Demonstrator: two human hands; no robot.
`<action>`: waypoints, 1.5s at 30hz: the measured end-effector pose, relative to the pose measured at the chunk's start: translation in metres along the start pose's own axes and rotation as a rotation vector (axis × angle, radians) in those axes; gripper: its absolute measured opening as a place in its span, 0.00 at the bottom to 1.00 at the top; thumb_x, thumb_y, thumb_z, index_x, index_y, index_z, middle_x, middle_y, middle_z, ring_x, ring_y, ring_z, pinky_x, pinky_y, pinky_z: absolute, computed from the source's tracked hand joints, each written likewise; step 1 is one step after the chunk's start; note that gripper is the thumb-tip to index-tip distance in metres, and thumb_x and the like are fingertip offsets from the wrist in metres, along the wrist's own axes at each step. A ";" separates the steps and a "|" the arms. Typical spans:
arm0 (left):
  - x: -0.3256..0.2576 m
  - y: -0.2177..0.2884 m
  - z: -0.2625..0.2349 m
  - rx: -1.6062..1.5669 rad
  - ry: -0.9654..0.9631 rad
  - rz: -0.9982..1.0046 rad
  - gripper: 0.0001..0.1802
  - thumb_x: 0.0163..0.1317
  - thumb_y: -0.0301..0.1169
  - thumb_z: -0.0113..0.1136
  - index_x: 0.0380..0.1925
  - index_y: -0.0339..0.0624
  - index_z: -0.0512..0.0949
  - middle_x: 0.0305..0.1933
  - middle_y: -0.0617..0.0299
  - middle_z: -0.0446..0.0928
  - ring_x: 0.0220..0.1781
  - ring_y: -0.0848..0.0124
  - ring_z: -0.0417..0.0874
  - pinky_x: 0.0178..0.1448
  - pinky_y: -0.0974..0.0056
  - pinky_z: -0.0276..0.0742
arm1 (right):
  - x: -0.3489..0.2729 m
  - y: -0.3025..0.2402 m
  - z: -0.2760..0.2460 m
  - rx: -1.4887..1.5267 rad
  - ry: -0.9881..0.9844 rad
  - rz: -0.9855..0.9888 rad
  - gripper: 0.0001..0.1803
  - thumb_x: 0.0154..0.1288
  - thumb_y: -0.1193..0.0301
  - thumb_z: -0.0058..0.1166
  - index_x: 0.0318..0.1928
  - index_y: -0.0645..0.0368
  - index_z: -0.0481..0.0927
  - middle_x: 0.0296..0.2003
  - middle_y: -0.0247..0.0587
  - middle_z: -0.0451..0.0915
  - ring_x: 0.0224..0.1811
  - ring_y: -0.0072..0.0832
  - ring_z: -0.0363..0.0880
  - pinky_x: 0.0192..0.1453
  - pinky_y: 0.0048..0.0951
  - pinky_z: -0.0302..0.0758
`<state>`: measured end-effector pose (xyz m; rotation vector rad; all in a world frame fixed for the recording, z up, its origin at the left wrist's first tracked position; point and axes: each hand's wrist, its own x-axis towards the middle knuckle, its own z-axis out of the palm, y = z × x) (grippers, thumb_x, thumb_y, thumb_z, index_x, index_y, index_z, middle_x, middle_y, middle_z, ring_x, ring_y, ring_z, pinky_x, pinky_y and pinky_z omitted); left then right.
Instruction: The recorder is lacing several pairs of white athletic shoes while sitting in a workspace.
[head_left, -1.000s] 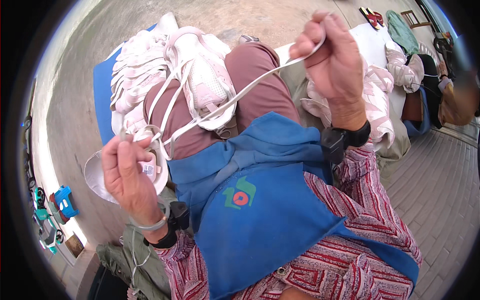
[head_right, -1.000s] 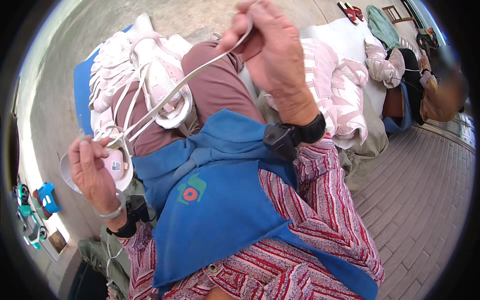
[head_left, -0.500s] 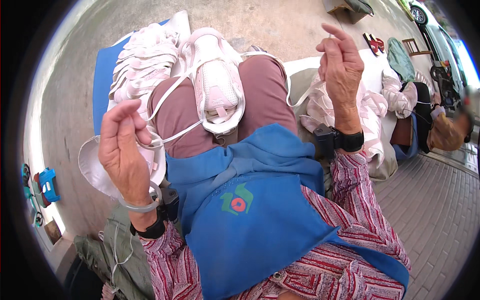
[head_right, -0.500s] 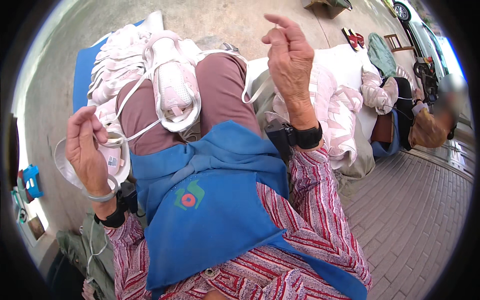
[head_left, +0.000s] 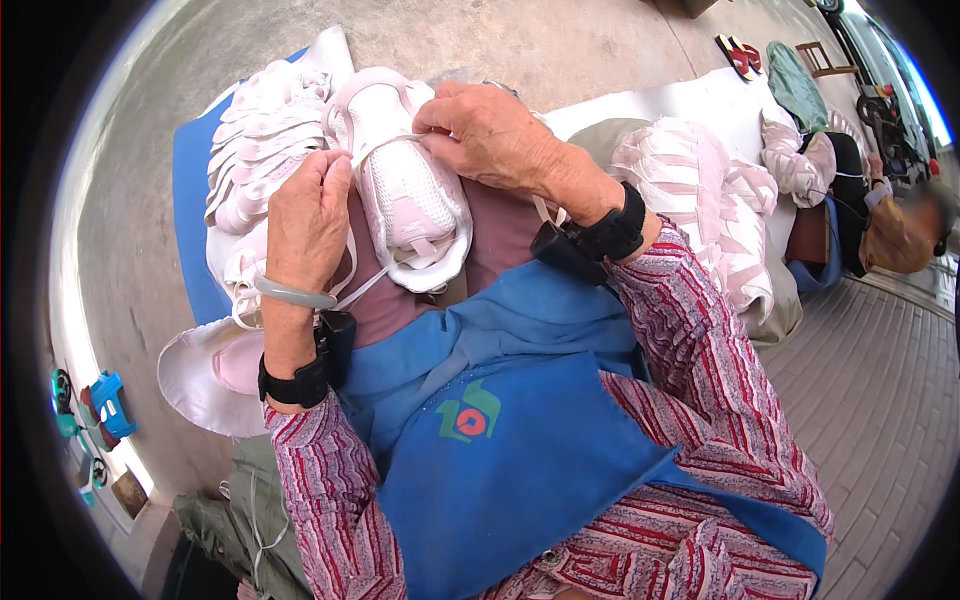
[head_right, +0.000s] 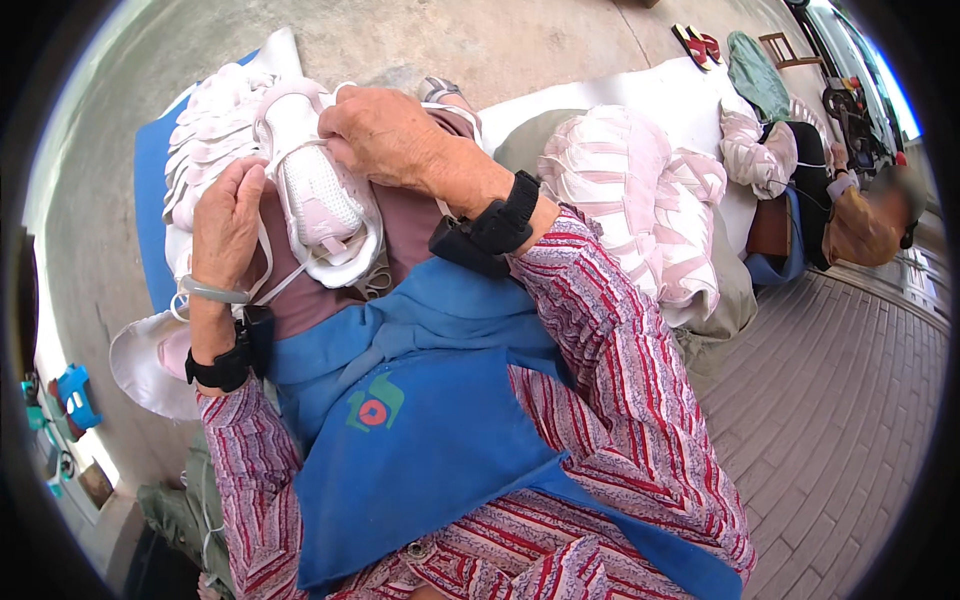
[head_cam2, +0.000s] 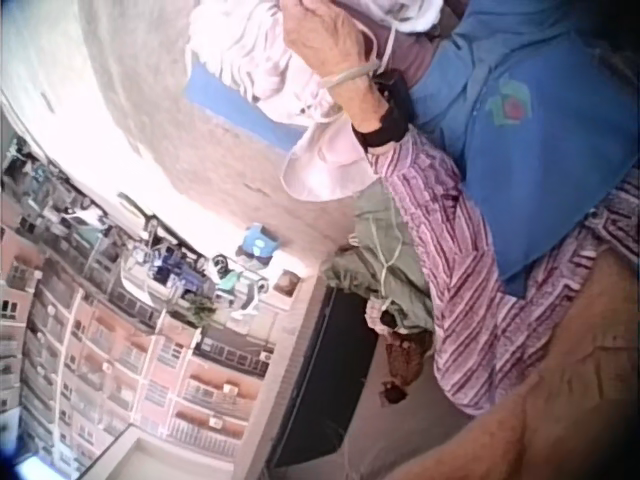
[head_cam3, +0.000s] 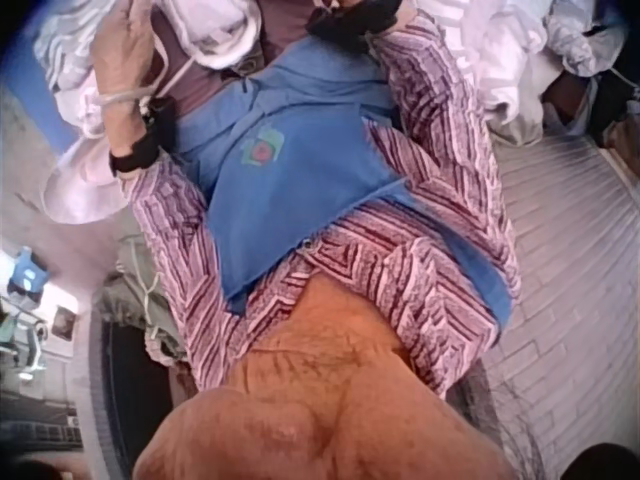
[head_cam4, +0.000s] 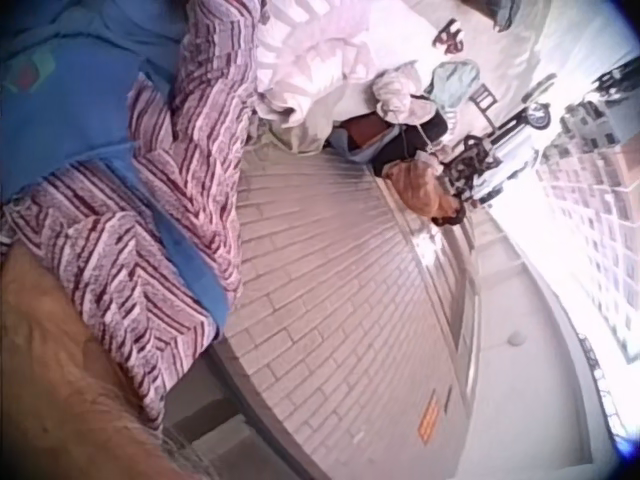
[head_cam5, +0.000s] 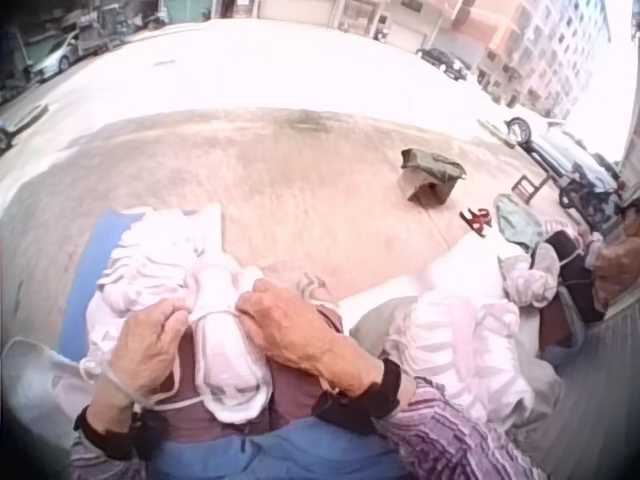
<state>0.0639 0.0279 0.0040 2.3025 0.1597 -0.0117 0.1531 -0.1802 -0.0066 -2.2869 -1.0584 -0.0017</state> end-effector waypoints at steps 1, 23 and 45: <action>-0.001 -0.003 -0.003 0.011 -0.011 -0.010 0.16 0.69 0.36 0.50 0.45 0.34 0.77 0.34 0.59 0.80 0.36 0.73 0.78 0.44 0.69 0.72 | 0.001 0.000 0.000 0.078 -0.036 -0.007 0.10 0.58 0.69 0.54 0.37 0.60 0.81 0.32 0.45 0.77 0.35 0.43 0.78 0.41 0.37 0.75; -0.029 0.018 -0.007 -0.372 0.320 0.120 0.19 0.71 0.27 0.46 0.59 0.32 0.64 0.37 0.61 0.80 0.34 0.79 0.78 0.42 0.74 0.73 | -0.017 0.006 -0.013 0.240 0.149 0.194 0.15 0.64 0.73 0.48 0.50 0.56 0.78 0.32 0.47 0.82 0.35 0.36 0.81 0.41 0.29 0.77; -0.020 0.007 0.011 -0.095 0.064 -0.045 0.08 0.64 0.29 0.55 0.37 0.36 0.79 0.28 0.57 0.82 0.29 0.70 0.81 0.37 0.68 0.75 | -0.013 0.004 -0.006 0.044 -0.024 0.056 0.12 0.67 0.67 0.45 0.42 0.59 0.78 0.33 0.51 0.80 0.39 0.48 0.79 0.43 0.40 0.74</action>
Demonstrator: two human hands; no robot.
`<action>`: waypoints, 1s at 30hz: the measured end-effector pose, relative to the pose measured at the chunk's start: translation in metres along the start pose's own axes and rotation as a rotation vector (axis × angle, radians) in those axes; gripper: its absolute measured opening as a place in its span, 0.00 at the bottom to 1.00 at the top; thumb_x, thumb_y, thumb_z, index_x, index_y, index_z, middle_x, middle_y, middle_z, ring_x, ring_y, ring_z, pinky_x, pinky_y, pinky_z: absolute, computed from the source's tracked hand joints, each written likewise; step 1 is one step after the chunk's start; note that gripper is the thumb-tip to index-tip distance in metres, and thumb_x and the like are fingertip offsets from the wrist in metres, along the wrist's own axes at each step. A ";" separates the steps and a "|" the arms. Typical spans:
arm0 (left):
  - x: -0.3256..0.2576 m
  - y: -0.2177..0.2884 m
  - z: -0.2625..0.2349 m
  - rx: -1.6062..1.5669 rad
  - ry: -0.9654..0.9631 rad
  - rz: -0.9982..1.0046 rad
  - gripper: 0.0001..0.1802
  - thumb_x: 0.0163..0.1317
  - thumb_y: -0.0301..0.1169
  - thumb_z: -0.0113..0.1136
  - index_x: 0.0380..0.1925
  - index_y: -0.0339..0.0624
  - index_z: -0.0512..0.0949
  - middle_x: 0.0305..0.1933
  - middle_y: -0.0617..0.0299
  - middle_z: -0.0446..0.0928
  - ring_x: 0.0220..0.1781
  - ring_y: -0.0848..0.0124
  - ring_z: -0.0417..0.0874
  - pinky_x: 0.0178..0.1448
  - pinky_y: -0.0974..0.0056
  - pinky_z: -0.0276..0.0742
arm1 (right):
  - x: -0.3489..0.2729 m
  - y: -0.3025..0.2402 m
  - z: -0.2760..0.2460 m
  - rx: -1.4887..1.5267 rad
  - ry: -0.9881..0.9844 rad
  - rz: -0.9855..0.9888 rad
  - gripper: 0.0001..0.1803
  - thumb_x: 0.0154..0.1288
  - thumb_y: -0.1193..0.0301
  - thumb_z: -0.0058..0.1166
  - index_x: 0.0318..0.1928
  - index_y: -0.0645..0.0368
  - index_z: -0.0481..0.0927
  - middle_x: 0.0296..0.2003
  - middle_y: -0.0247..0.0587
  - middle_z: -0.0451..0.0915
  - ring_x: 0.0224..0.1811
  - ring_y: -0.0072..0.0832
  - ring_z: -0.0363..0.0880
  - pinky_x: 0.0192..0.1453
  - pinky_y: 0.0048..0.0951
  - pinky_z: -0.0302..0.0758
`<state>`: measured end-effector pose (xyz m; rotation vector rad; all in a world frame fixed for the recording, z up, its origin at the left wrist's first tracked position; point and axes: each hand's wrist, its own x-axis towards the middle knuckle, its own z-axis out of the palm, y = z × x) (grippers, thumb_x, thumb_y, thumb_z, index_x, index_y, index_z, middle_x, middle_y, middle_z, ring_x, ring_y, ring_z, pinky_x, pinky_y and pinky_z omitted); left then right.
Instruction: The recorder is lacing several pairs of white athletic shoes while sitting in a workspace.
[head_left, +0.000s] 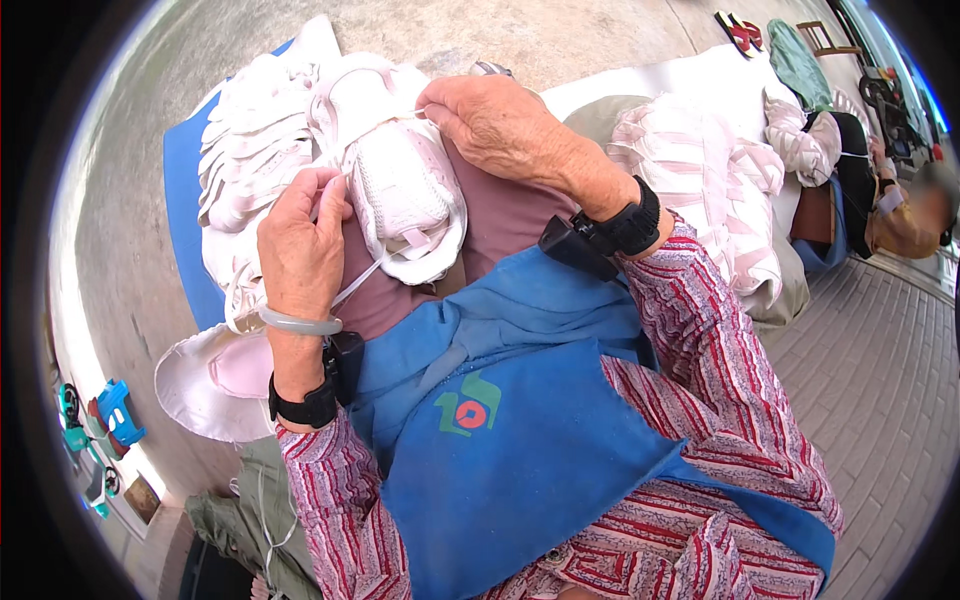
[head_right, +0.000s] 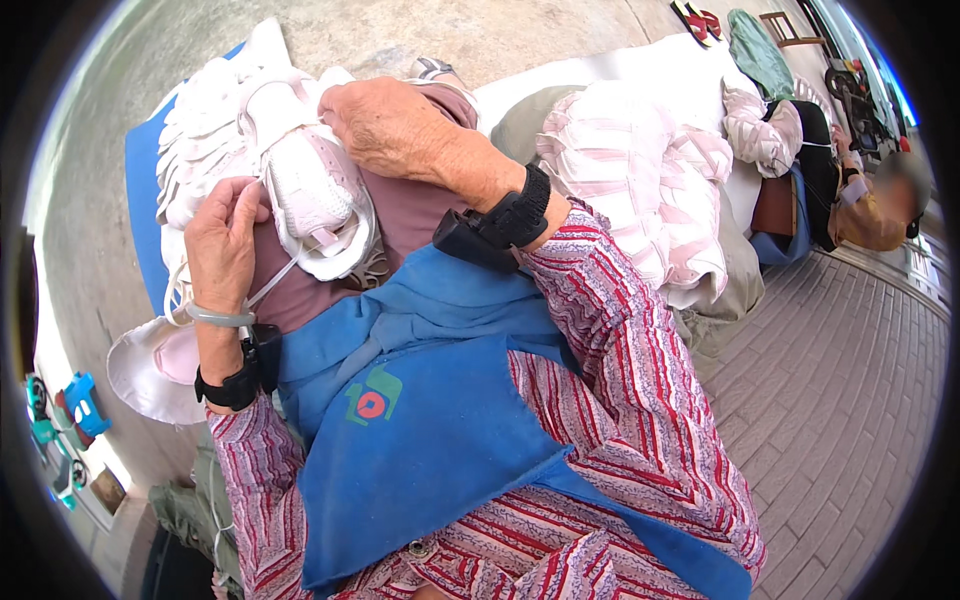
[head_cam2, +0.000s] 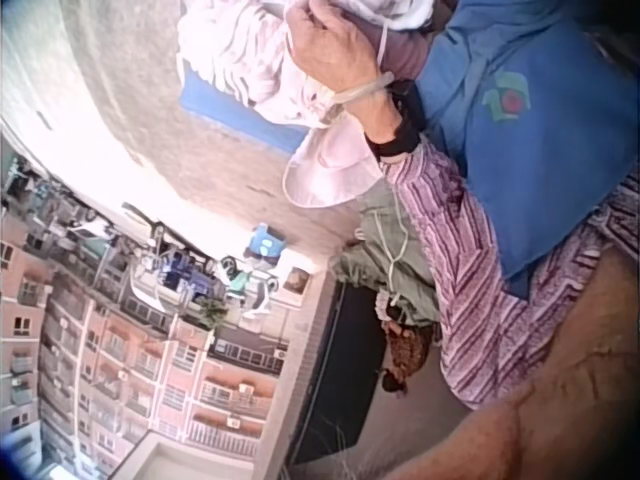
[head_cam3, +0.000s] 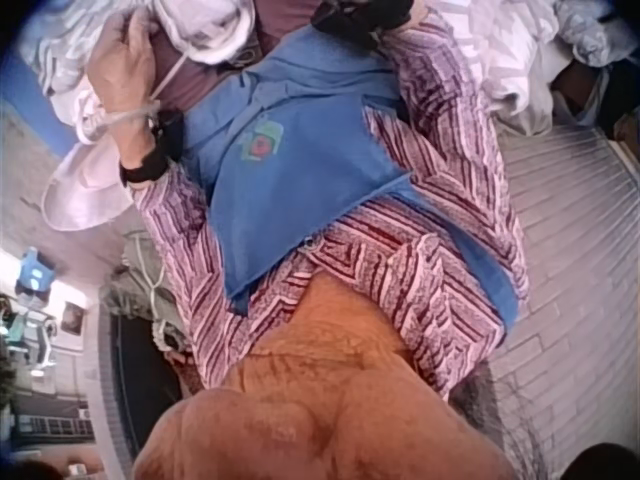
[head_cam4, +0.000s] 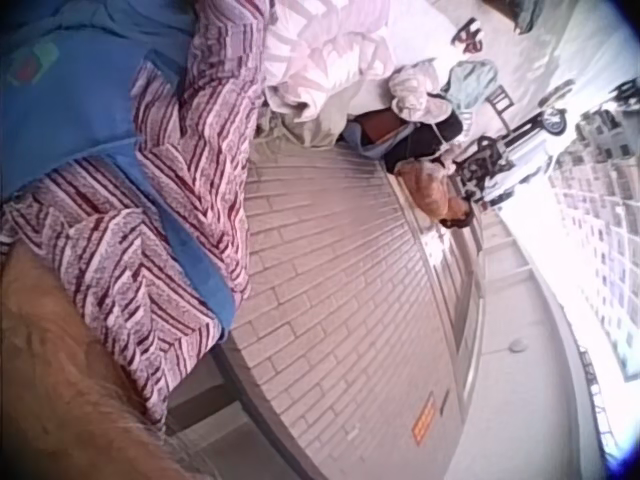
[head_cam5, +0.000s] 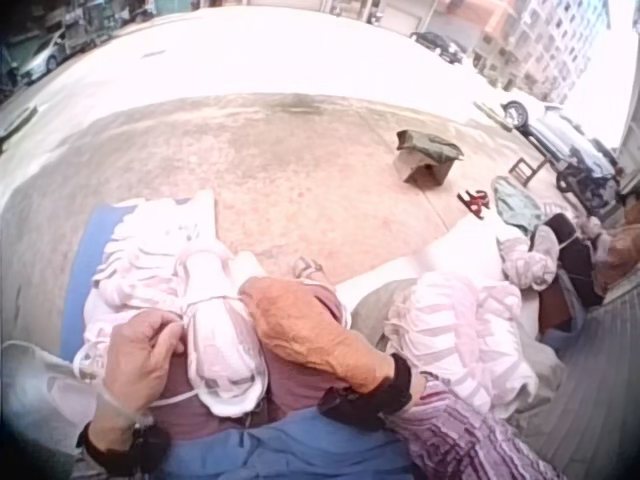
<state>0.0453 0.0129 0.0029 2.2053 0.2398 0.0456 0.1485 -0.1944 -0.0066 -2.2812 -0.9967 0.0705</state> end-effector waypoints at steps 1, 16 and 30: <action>0.003 0.001 0.000 -0.001 -0.001 0.002 0.08 0.64 0.29 0.55 0.37 0.36 0.79 0.28 0.57 0.82 0.29 0.70 0.81 0.37 0.68 0.75 | -0.001 -0.002 0.000 0.043 0.019 0.044 0.11 0.67 0.68 0.45 0.42 0.59 0.78 0.32 0.51 0.80 0.38 0.48 0.79 0.43 0.41 0.74; 0.016 -0.003 -0.008 0.185 0.065 -0.027 0.11 0.63 0.34 0.57 0.38 0.37 0.80 0.28 0.53 0.81 0.29 0.66 0.80 0.38 0.65 0.74 | 0.010 -0.005 0.012 0.121 0.139 -0.013 0.09 0.61 0.69 0.51 0.34 0.63 0.79 0.30 0.54 0.79 0.38 0.48 0.79 0.45 0.42 0.74; 0.026 -0.007 -0.010 0.155 0.065 0.081 0.12 0.66 0.36 0.54 0.39 0.40 0.80 0.22 0.70 0.72 0.24 0.83 0.69 0.28 0.74 0.68 | 0.012 -0.012 0.015 -0.060 0.155 -0.041 0.10 0.62 0.69 0.51 0.36 0.63 0.79 0.32 0.50 0.79 0.37 0.45 0.79 0.43 0.38 0.74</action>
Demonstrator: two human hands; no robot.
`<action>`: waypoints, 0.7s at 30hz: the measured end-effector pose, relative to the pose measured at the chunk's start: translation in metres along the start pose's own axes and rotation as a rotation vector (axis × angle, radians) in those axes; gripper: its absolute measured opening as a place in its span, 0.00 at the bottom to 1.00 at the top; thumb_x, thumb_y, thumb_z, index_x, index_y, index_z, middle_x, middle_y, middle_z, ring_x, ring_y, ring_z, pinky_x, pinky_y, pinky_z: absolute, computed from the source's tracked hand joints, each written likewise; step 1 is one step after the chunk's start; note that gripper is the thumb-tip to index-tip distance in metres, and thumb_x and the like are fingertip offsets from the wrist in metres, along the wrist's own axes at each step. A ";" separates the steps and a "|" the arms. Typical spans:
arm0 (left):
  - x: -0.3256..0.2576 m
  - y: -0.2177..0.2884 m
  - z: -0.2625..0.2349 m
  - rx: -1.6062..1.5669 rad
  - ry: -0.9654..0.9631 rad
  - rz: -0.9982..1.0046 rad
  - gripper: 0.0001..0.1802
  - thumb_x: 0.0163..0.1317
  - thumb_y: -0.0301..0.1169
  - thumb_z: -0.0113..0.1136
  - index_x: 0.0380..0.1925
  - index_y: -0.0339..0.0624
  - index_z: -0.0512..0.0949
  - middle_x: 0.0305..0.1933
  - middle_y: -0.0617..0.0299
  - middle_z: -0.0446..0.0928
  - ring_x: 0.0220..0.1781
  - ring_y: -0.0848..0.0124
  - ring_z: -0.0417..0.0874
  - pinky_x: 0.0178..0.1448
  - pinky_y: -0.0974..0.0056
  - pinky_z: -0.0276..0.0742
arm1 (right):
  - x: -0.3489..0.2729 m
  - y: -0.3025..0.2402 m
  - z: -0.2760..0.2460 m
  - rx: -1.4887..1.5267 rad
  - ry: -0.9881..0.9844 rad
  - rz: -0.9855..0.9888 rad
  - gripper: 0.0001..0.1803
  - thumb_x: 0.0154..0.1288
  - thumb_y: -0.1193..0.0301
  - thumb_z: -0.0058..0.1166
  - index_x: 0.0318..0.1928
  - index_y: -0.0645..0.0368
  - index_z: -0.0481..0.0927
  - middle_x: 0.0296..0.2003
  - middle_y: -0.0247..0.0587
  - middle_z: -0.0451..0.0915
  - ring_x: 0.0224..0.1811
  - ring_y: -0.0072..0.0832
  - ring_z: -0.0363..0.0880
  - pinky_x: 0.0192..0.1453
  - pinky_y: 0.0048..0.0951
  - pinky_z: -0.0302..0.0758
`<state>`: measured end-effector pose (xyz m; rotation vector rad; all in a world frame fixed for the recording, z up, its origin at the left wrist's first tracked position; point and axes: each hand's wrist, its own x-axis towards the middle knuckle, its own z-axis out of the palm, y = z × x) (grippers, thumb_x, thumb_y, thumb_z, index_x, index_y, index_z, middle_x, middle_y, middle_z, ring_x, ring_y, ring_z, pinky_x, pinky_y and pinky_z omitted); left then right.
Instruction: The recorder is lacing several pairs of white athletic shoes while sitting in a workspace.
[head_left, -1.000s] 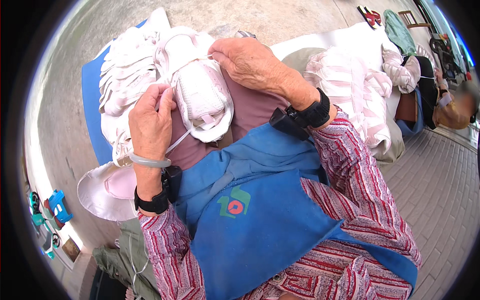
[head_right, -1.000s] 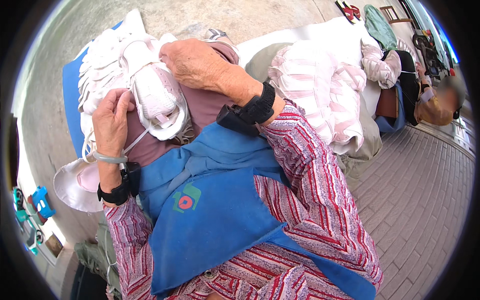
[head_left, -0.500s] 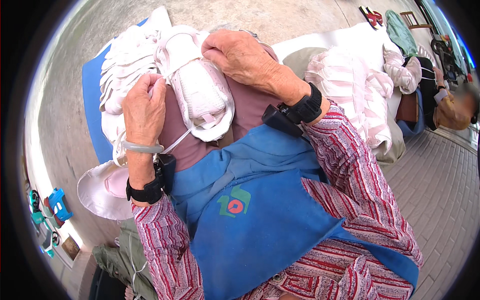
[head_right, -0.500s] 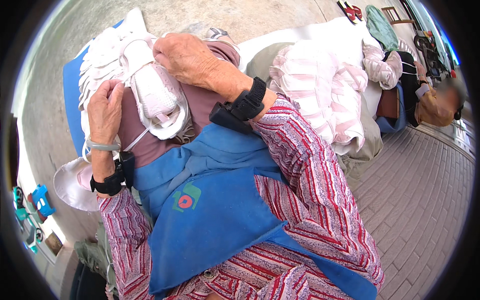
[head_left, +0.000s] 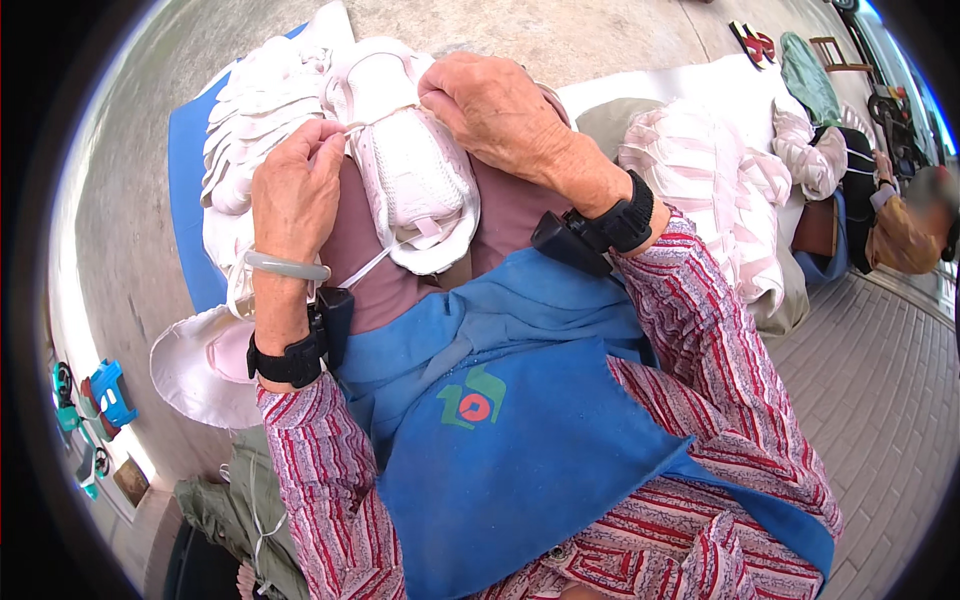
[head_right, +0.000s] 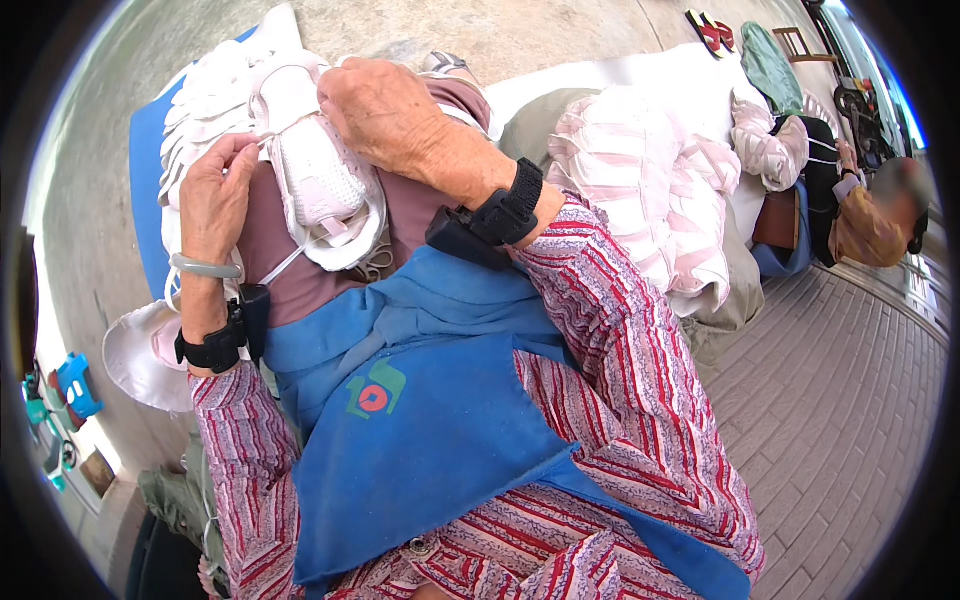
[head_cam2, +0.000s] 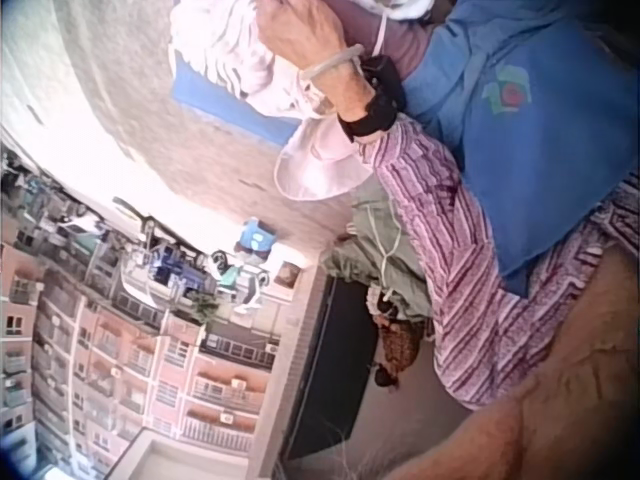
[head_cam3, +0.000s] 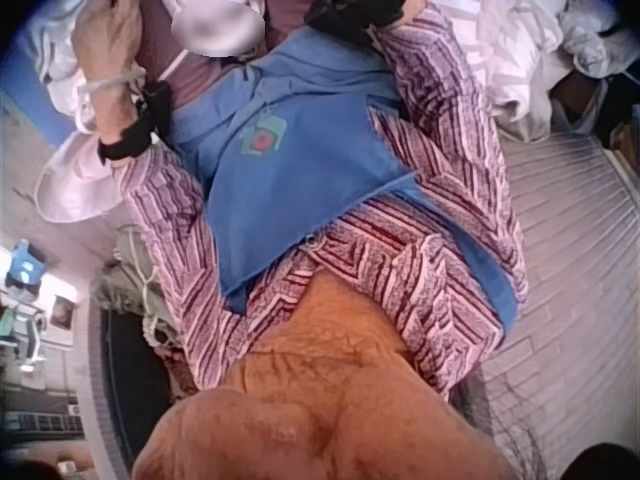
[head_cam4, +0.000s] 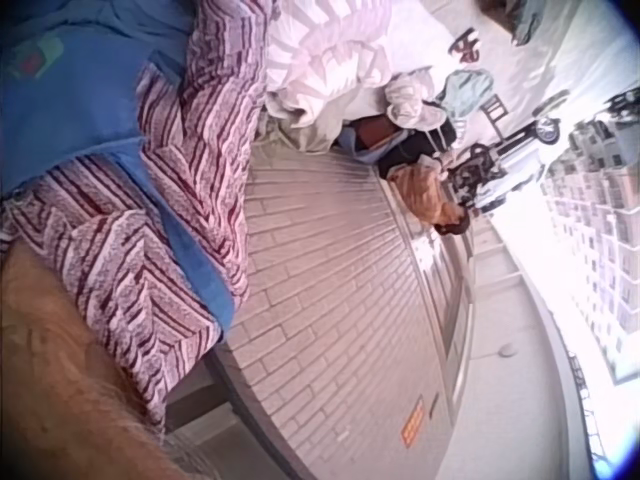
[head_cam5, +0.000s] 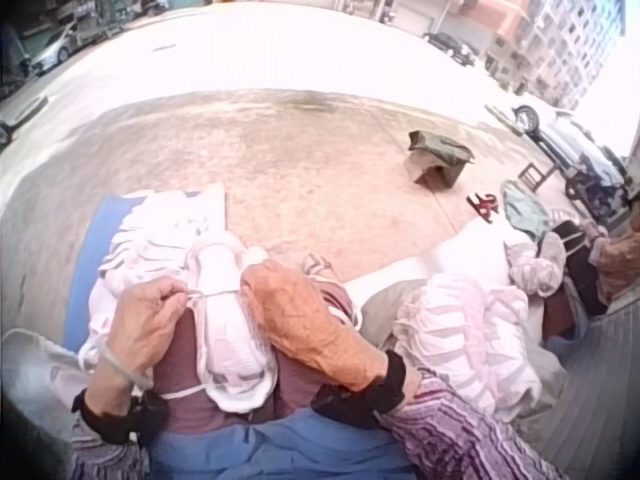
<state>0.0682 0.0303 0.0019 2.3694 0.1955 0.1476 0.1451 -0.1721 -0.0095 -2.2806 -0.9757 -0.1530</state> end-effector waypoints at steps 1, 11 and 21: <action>0.000 0.003 -0.005 0.004 0.007 0.005 0.12 0.66 0.36 0.54 0.39 0.40 0.80 0.22 0.70 0.72 0.24 0.83 0.69 0.28 0.74 0.68 | 0.002 -0.004 -0.004 0.062 -0.010 0.047 0.10 0.62 0.69 0.52 0.36 0.63 0.79 0.32 0.50 0.79 0.36 0.45 0.79 0.42 0.38 0.74; 0.008 0.019 -0.007 -0.005 -0.185 -0.157 0.10 0.66 0.35 0.54 0.39 0.42 0.79 0.25 0.66 0.75 0.22 0.80 0.76 0.19 0.74 0.70 | 0.000 0.004 -0.004 0.239 -0.130 0.213 0.11 0.60 0.67 0.53 0.36 0.63 0.80 0.28 0.50 0.80 0.31 0.42 0.79 0.38 0.35 0.74; 0.003 0.025 0.010 -0.207 -0.103 -0.265 0.11 0.66 0.35 0.54 0.32 0.38 0.77 0.24 0.67 0.75 0.21 0.82 0.74 0.20 0.77 0.70 | -0.006 0.006 0.001 0.208 0.065 0.175 0.12 0.58 0.66 0.53 0.33 0.65 0.80 0.29 0.56 0.79 0.35 0.49 0.80 0.43 0.43 0.75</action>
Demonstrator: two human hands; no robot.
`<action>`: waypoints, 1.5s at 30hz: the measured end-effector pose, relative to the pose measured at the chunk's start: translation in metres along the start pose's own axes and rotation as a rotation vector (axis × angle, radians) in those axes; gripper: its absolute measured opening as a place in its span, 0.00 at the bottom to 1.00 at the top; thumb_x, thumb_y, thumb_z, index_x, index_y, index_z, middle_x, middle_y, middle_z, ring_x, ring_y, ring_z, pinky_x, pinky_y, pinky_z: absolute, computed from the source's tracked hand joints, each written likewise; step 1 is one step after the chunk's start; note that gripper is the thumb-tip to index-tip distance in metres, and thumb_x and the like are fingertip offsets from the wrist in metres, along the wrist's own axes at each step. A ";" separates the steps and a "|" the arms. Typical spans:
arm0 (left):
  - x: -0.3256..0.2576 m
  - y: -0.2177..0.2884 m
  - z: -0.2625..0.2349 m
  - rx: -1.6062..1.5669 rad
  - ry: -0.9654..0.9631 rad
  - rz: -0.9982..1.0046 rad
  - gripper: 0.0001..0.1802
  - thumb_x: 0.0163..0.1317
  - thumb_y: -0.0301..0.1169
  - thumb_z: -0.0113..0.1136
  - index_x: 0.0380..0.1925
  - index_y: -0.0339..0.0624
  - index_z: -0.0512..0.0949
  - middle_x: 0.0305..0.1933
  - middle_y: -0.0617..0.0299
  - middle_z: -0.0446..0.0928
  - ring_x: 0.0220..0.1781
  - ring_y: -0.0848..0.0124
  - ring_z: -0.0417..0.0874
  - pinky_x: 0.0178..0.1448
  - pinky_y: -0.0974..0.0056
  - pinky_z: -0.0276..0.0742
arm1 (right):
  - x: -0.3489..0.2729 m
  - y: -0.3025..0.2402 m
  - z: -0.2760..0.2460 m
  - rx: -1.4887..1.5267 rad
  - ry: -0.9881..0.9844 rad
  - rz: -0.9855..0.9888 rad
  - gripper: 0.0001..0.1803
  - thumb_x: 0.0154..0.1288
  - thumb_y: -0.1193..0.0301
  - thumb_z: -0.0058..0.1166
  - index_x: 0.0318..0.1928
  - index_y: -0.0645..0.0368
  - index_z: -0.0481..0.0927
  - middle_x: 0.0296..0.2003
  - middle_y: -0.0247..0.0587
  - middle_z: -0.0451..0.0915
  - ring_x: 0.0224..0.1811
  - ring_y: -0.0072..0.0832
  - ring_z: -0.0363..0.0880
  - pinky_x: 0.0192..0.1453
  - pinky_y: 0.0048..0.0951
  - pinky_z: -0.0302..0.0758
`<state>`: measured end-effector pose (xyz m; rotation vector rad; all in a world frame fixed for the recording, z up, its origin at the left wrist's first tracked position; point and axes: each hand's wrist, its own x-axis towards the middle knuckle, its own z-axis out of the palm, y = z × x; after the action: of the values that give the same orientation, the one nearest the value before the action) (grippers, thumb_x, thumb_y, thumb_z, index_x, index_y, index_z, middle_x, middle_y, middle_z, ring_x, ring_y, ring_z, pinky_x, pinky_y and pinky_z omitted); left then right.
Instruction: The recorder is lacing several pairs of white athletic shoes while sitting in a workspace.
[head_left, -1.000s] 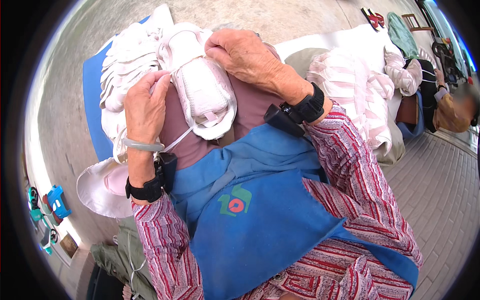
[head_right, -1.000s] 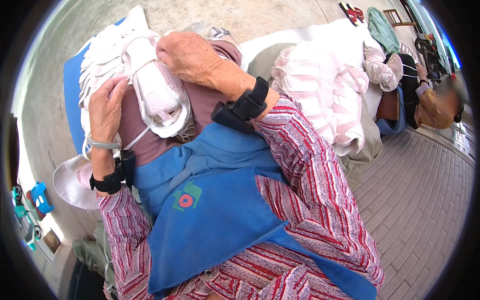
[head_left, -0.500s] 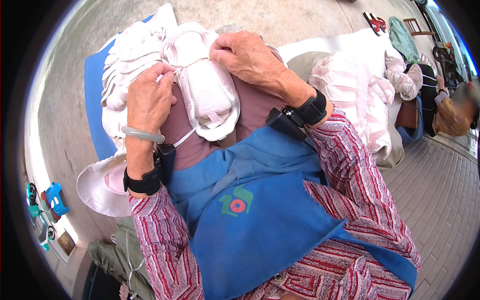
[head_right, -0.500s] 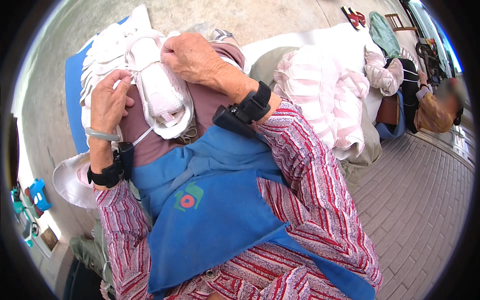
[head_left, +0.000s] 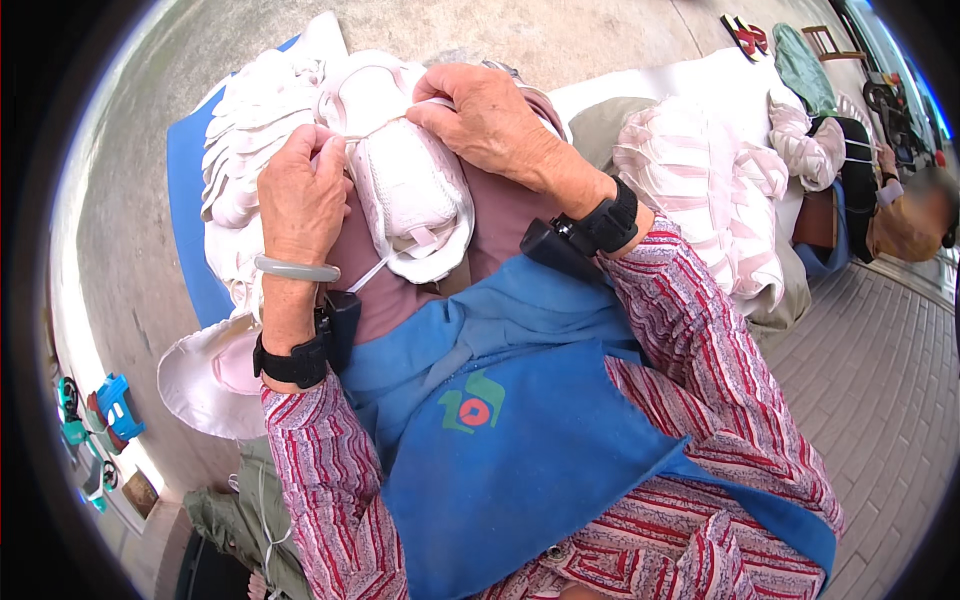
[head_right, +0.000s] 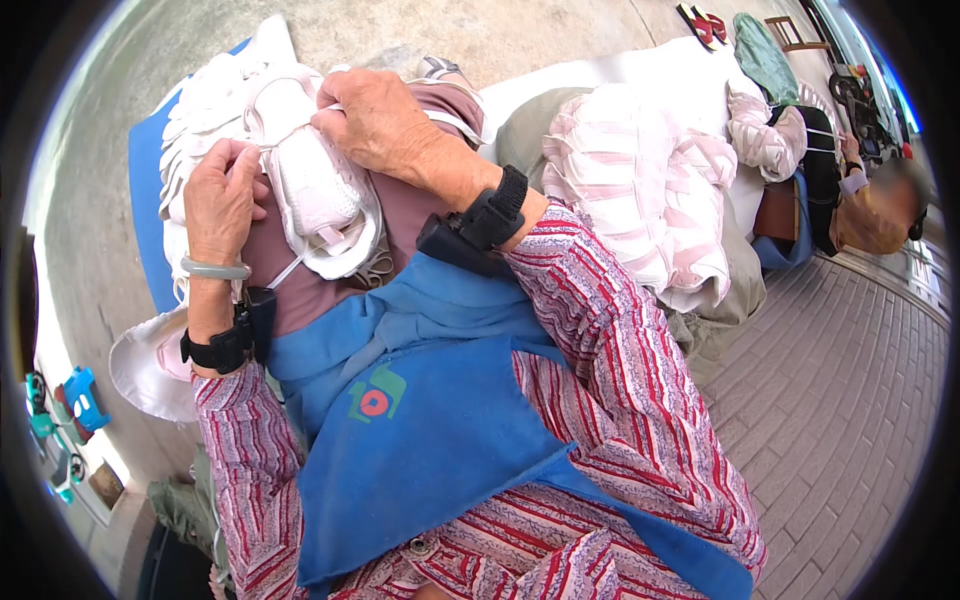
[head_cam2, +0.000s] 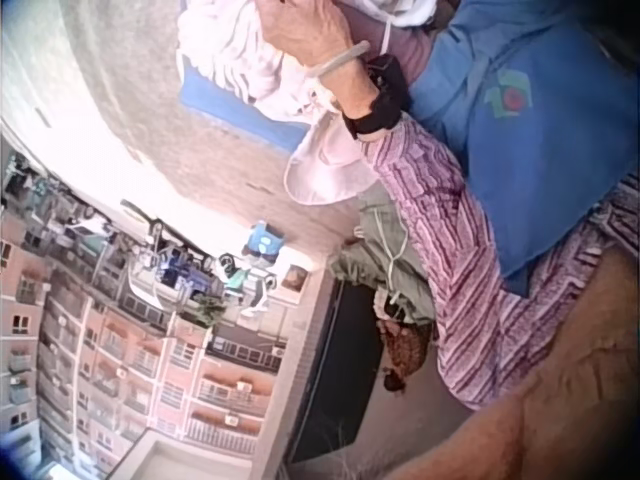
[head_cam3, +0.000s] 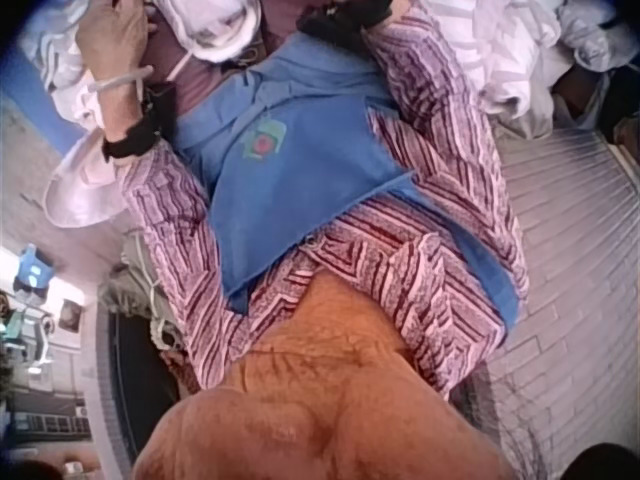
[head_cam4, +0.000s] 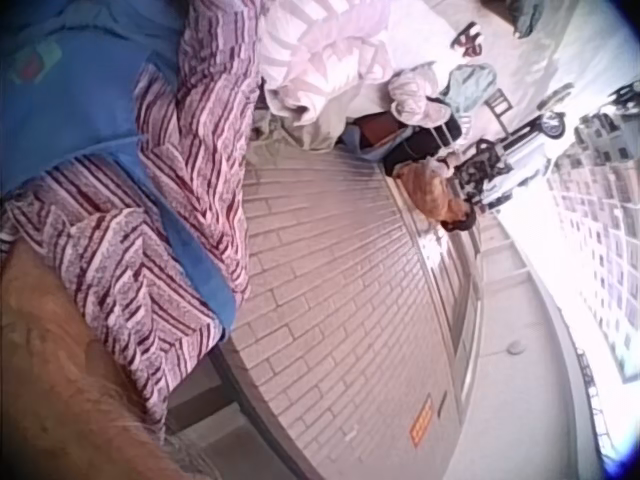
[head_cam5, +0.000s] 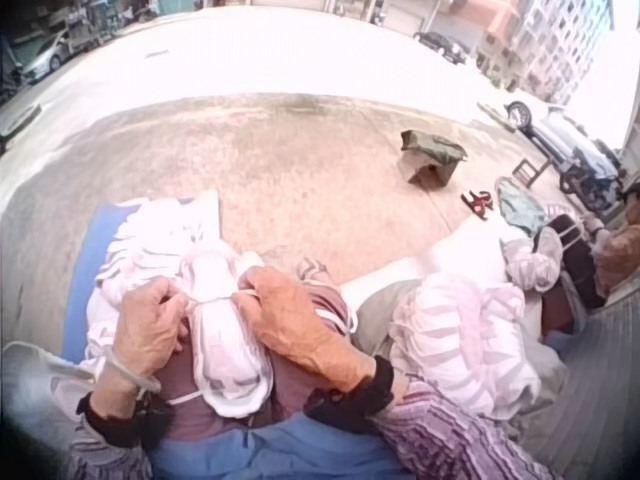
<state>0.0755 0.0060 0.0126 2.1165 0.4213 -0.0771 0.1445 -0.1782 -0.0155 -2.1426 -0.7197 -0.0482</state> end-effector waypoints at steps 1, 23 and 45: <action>0.001 -0.002 0.003 -0.001 -0.003 -0.002 0.11 0.66 0.35 0.54 0.32 0.38 0.77 0.24 0.67 0.75 0.21 0.82 0.74 0.20 0.77 0.70 | 0.000 0.001 0.000 0.027 -0.019 0.044 0.12 0.58 0.67 0.53 0.33 0.65 0.80 0.30 0.56 0.79 0.36 0.48 0.80 0.43 0.44 0.75; -0.012 -0.019 0.009 0.394 0.189 0.553 0.14 0.65 0.34 0.54 0.44 0.33 0.76 0.32 0.53 0.75 0.32 0.62 0.77 0.40 0.62 0.76 | -0.026 -0.026 0.008 -0.306 0.021 -0.068 0.16 0.54 0.67 0.57 0.37 0.68 0.74 0.33 0.55 0.72 0.37 0.48 0.75 0.42 0.41 0.73; -0.016 -0.001 0.023 0.459 0.222 0.460 0.18 0.59 0.29 0.53 0.48 0.31 0.72 0.42 0.47 0.72 0.41 0.50 0.77 0.47 0.53 0.74 | -0.021 -0.009 0.013 -0.201 0.063 -0.150 0.07 0.54 0.75 0.50 0.32 0.67 0.73 0.30 0.51 0.72 0.36 0.45 0.73 0.42 0.37 0.74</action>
<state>0.0626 -0.0164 0.0021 2.6363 0.0314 0.3622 0.1193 -0.1743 -0.0232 -2.2620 -0.8683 -0.2769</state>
